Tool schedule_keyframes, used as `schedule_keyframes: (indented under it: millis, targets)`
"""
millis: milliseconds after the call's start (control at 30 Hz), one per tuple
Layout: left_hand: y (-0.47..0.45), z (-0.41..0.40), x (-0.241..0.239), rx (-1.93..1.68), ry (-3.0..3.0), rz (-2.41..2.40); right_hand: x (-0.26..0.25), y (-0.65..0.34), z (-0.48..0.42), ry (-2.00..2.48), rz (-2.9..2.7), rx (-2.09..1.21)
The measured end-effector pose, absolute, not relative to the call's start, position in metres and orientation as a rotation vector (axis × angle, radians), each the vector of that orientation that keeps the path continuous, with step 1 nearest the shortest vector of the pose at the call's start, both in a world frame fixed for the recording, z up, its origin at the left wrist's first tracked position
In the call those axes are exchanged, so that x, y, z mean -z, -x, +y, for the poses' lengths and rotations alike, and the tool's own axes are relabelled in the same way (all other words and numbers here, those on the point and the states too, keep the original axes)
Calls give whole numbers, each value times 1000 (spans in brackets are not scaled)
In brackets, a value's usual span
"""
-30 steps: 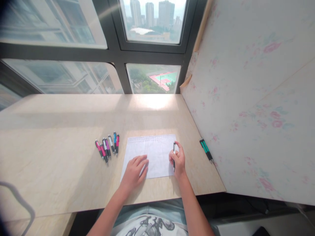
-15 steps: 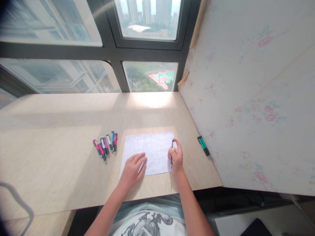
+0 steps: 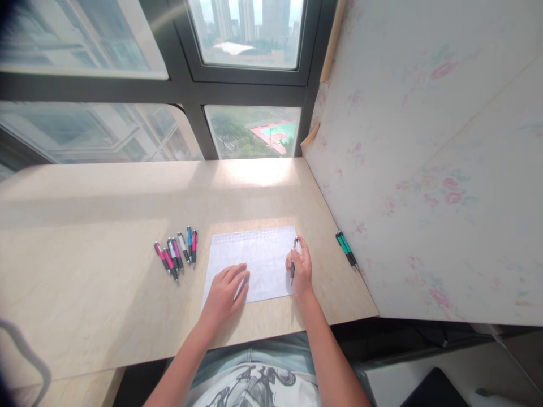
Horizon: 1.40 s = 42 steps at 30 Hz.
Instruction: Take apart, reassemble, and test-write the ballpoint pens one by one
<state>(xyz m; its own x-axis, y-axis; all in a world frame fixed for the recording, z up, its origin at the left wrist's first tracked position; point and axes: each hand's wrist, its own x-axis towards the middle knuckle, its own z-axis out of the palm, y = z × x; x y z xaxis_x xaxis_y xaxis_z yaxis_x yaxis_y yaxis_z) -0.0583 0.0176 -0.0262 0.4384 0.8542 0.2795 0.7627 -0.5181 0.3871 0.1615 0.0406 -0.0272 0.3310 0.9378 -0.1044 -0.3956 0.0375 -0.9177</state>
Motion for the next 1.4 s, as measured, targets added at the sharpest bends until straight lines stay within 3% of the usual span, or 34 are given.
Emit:
schedule_keyframes:
  millis: [167, 333, 533, 1033, 1400]
  targets:
    - [59, 19, 28, -693, -2497, 1396, 28, -180, 42, 1229, -703, -1111]
    - [60, 21, 28, -692, -2499, 1384, 24, -237, 39, 1790, -1189, -570]
    - [61, 22, 28, -716, -2482, 1380, 22, -289, 34, 2272, -1542, -193]
    - [61, 24, 28, -705, -2467, 1371, 39, -271, 20, 2187, -1624, -169]
    - [63, 26, 30, -722, -2474, 1363, 28, -298, 23, 2463, -1467, 121]
